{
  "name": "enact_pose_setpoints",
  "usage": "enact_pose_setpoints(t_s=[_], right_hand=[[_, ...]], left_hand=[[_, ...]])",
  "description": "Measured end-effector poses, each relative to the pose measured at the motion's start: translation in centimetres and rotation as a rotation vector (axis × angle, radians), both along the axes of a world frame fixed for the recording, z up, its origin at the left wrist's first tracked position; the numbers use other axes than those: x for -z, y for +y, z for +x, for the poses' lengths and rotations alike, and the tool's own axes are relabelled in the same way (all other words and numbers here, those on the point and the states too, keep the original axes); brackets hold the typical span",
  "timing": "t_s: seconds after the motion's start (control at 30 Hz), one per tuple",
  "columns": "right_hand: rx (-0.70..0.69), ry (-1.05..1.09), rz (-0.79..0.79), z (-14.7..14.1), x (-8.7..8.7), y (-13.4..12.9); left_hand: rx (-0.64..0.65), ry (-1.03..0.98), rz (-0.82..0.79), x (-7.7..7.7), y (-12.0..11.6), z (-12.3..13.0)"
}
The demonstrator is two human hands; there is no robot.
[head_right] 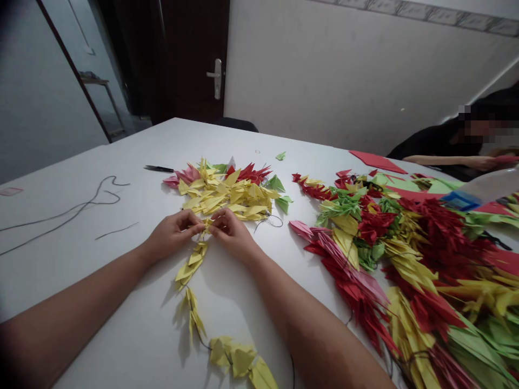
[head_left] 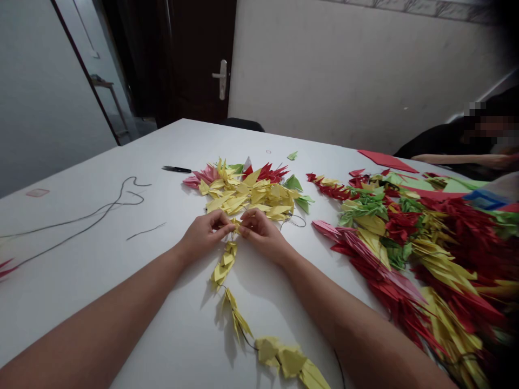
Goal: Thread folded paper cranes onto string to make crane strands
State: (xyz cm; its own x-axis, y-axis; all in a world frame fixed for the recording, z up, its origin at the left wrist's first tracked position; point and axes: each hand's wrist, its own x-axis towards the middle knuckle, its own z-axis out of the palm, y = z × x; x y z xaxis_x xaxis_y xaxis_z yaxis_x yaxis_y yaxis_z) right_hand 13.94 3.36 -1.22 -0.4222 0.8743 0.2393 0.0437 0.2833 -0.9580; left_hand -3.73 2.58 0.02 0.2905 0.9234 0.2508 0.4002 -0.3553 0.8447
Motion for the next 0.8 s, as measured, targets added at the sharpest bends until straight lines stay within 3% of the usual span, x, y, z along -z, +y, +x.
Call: enact_pose_setpoints(t_s=[0.13,0.3,0.57,0.67,0.8], right_hand=[[0.139,-0.117,0.051,0.0,0.1,0.1],[0.209,-0.203,0.023,-0.1,-0.3,0.0],[0.298,-0.343,0.145,0.2,-0.3,0.4],[0.375,-0.341,0.260,0.3,-0.3,0.2],[0.302,-0.425,0.440,0.0,-0.7,-0.8]], left_hand=[[-0.100,0.027,-0.070,0.1,0.3,0.0],[-0.087,0.018,-0.112,0.2,0.3,0.2],[-0.142,0.049,-0.137,0.1,0.7,0.0],[-0.223,0.040,-0.107,0.2,0.9,0.0],[-0.262,0.051,-0.030,0.5,0.8,0.0]])
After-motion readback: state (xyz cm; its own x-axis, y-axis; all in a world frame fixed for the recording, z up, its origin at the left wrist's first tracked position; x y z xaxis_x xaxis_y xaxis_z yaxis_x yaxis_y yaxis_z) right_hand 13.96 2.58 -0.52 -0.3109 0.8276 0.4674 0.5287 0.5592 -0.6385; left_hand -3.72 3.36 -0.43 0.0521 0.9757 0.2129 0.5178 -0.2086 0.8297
